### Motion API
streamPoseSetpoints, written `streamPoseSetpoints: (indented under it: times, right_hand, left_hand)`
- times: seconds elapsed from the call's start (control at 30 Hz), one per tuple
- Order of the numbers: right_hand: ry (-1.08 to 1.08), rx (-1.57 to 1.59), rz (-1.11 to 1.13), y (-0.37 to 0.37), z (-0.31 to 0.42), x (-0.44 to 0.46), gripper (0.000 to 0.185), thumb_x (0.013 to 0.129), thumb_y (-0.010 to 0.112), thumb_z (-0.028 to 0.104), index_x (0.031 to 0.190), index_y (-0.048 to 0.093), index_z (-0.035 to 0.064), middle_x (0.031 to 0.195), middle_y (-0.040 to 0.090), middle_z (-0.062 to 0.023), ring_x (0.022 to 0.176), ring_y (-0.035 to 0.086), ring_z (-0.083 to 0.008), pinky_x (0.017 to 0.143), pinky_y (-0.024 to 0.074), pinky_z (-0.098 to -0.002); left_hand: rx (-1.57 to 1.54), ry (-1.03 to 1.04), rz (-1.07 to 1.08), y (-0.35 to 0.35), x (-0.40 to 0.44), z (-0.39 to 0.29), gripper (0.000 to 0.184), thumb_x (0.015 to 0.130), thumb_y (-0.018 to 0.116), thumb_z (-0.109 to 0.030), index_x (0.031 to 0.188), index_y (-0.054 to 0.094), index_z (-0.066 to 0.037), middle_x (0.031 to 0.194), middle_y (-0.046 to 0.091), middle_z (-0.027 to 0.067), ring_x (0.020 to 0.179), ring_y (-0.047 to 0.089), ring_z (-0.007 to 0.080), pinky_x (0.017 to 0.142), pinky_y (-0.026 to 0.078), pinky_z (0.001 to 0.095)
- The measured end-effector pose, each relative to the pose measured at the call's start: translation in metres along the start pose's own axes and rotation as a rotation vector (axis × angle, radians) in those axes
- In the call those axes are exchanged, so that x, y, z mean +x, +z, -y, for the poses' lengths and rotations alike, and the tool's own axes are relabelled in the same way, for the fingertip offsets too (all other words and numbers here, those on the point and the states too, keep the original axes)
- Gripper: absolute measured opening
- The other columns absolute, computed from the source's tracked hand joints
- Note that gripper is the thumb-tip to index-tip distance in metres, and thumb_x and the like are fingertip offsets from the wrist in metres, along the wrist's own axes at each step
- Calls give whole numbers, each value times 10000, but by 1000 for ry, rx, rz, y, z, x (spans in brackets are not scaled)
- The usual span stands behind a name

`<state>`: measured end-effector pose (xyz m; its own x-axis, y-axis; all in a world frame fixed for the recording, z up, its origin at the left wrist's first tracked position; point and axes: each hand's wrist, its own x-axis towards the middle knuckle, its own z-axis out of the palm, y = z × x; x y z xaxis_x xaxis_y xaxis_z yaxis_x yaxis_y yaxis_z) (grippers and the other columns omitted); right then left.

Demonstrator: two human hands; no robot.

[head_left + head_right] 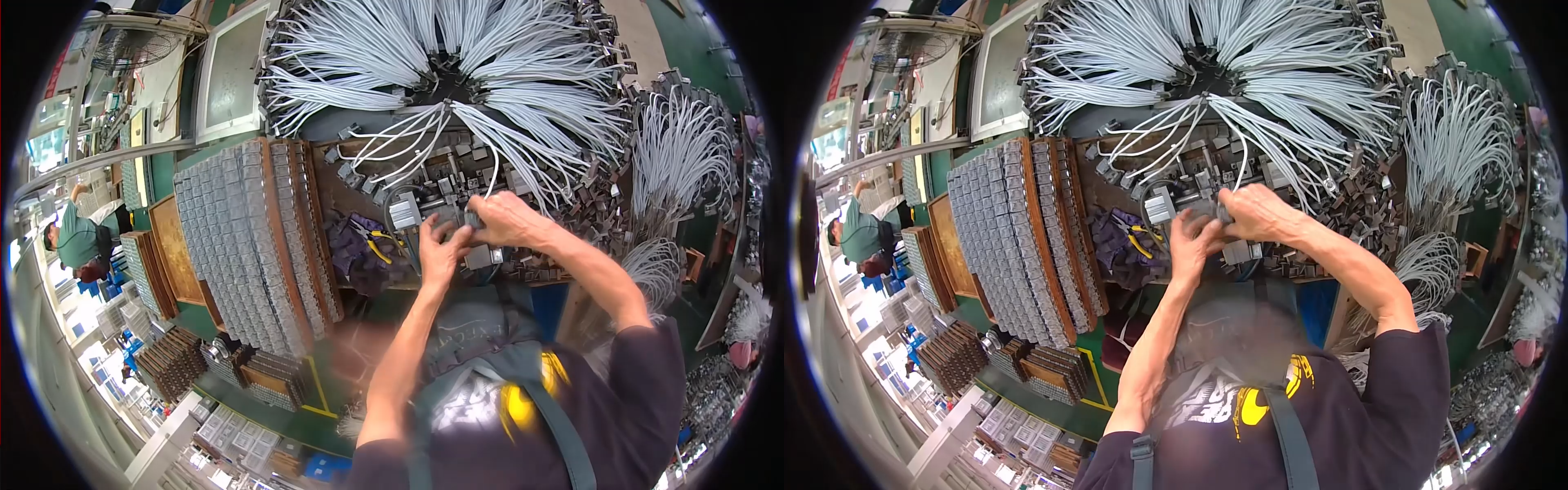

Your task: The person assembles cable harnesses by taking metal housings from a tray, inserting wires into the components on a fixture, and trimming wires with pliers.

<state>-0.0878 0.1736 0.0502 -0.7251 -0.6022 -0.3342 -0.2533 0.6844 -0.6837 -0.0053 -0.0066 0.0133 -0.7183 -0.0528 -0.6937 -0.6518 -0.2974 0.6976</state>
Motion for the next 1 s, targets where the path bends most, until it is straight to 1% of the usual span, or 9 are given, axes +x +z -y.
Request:
streamPoseSetpoints:
  times: [0.03,0.17,0.4,0.53,0.67,0.8,0.87,0.93,1.0]
  right_hand:
    - [-13,-57,-11,-1,-4,2,382,751,779,203,897,558,-72,709,662,-251,737,694,-424,645,547,-477]
    - [-53,-162,9,6,-16,12,444,748,827,231,929,540,-56,715,667,-230,753,694,-419,662,537,-475]
    - [-114,-275,60,38,-25,34,407,727,814,162,929,550,-73,733,687,-220,750,707,-404,627,542,-471]
    - [-153,-254,-51,33,-29,40,271,709,721,64,909,590,-64,730,685,-232,712,712,-395,592,554,-473]
    - [-5,-186,-73,36,-19,25,442,746,788,105,1080,555,-67,772,699,-219,722,715,-384,595,548,-470]
    - [-86,-50,-771,-6,-1,-33,348,826,763,144,1096,606,-7,887,696,-184,765,703,-361,645,547,-449]
    - [421,-262,-836,-28,-35,-63,228,858,723,126,1024,618,9,929,667,-181,840,675,-363,724,549,-455]
    - [505,-488,-505,-11,-95,-100,164,883,678,103,998,608,11,999,639,-183,956,639,-369,777,545,-470]
    - [415,-387,-546,-5,-100,-106,131,887,650,67,985,596,1,1000,622,-175,1004,617,-376,786,550,-467]
  left_hand:
    - [27,-27,-17,-6,-1,-2,768,881,806,-154,1455,321,1,1372,489,238,970,701,243,767,620,340]
    - [10,16,-40,-25,-6,-1,727,904,790,-195,1445,347,3,1354,537,214,1021,703,300,801,623,383]
    - [-14,-12,-57,-26,-10,1,713,919,774,-204,1453,351,8,1366,539,223,1041,697,299,818,620,386]
    - [4,-28,-72,-28,-8,2,670,934,754,-182,1442,364,11,1335,563,199,1039,694,286,821,617,377]
    - [-15,-2,-50,-31,-8,7,633,941,743,-166,1428,376,6,1305,581,178,1035,694,269,814,618,360]
    - [-23,-13,-49,-36,-15,5,616,948,737,-173,1420,383,5,1288,592,171,1040,692,262,817,616,346]
    - [-29,-14,-60,-36,-15,4,612,950,735,-177,1418,386,5,1284,594,170,1043,691,261,818,615,342]
    - [-29,-41,-31,-32,-14,3,601,951,734,-180,1411,394,5,1288,591,166,1053,687,261,832,611,349]
    - [-30,-45,-9,-26,-13,0,594,952,734,-184,1408,403,4,1287,591,162,1059,684,262,849,608,362]
